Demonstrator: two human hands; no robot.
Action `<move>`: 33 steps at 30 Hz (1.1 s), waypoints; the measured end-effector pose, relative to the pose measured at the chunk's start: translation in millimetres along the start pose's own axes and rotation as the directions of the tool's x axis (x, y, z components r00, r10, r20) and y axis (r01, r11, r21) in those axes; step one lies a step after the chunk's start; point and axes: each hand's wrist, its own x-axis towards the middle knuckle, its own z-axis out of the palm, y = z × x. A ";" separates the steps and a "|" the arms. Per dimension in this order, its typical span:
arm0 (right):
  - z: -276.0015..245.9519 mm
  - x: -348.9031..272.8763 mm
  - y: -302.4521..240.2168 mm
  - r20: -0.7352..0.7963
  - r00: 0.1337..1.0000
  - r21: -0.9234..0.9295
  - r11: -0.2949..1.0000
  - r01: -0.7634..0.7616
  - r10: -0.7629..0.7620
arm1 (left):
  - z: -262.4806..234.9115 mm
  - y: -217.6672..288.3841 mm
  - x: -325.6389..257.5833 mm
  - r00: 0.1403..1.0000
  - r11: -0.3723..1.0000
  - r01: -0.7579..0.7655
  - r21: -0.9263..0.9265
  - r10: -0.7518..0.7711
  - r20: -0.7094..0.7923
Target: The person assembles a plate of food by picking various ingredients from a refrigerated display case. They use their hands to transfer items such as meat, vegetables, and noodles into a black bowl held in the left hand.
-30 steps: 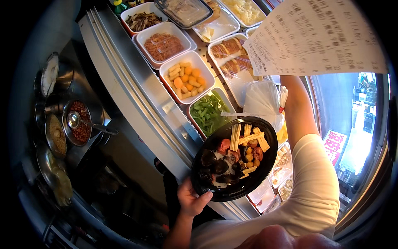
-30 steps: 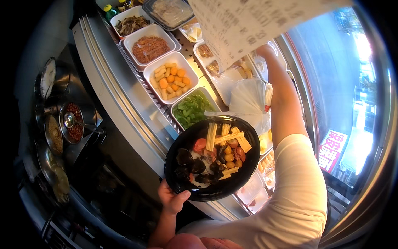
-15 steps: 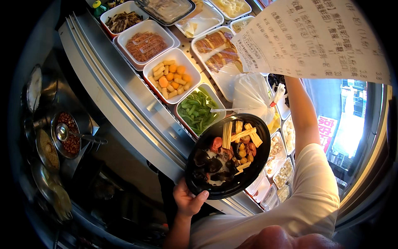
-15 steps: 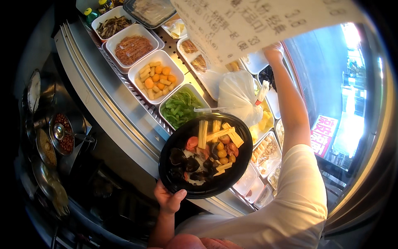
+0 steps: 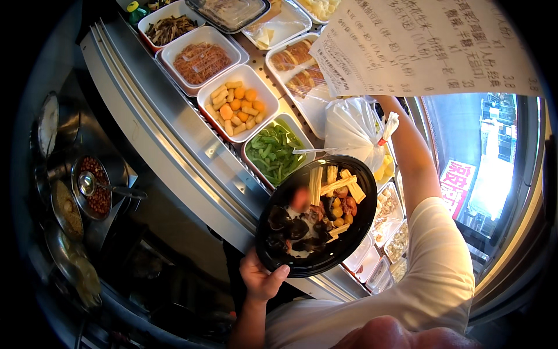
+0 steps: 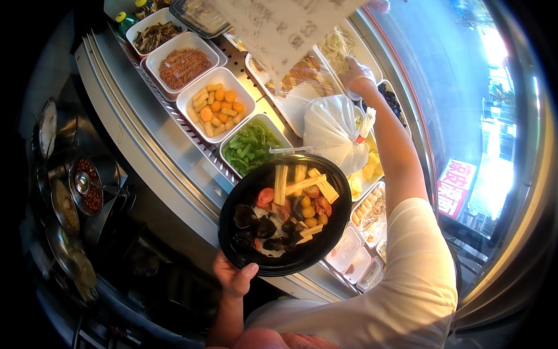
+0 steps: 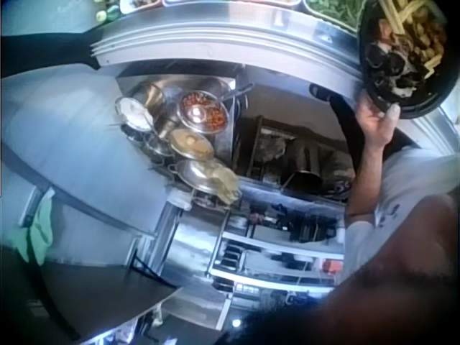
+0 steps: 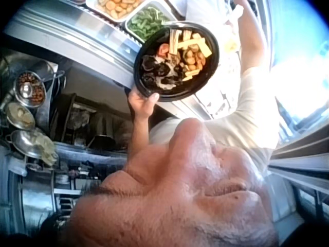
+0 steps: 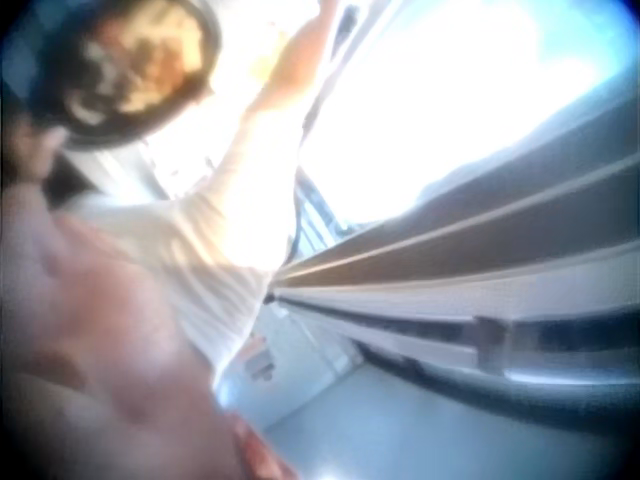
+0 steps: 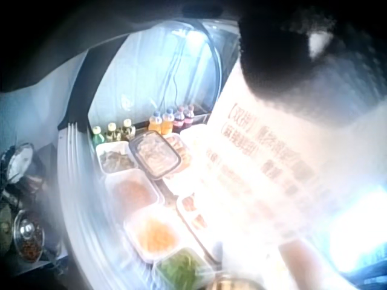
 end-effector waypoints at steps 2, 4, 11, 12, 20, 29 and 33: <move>15.1 15.8 17.3 -0.034 0.999 0.041 0.999 0.021 -0.019 | -1.5 -0.1 0.4 1.000 1.000 0.000 0.013 -0.001 0.017; 26.7 32.6 25.0 0.006 1.000 -0.008 1.000 -0.009 0.009 | -2.5 -1.2 0.4 1.000 1.000 0.009 0.015 -0.009 0.019; -12.0 18.9 32.4 -0.284 0.941 0.379 0.923 -0.066 0.184 | 15.7 11.9 2.9 0.996 0.998 0.060 -0.021 -0.061 -0.062; -26.1 9.9 35.0 -0.280 0.931 0.449 0.889 -0.087 0.232 | 29.1 26.4 9.3 0.996 0.997 0.073 0.000 -0.073 -0.048; -75.1 13.8 108.1 -0.680 0.733 0.076 0.993 0.096 -0.019 | 99.2 37.3 133.9 0.961 0.960 0.278 -0.028 -0.277 0.026; -74.1 -0.2 84.9 -0.496 0.868 0.102 0.993 0.052 0.006 | 106.8 -6.9 186.1 0.953 0.938 0.301 -0.169 -0.292 0.075; -74.8 -1.7 82.9 -0.505 0.863 0.064 0.997 0.051 -0.012 | 98.9 -15.2 194.1 0.958 0.935 0.287 -0.210 -0.279 0.066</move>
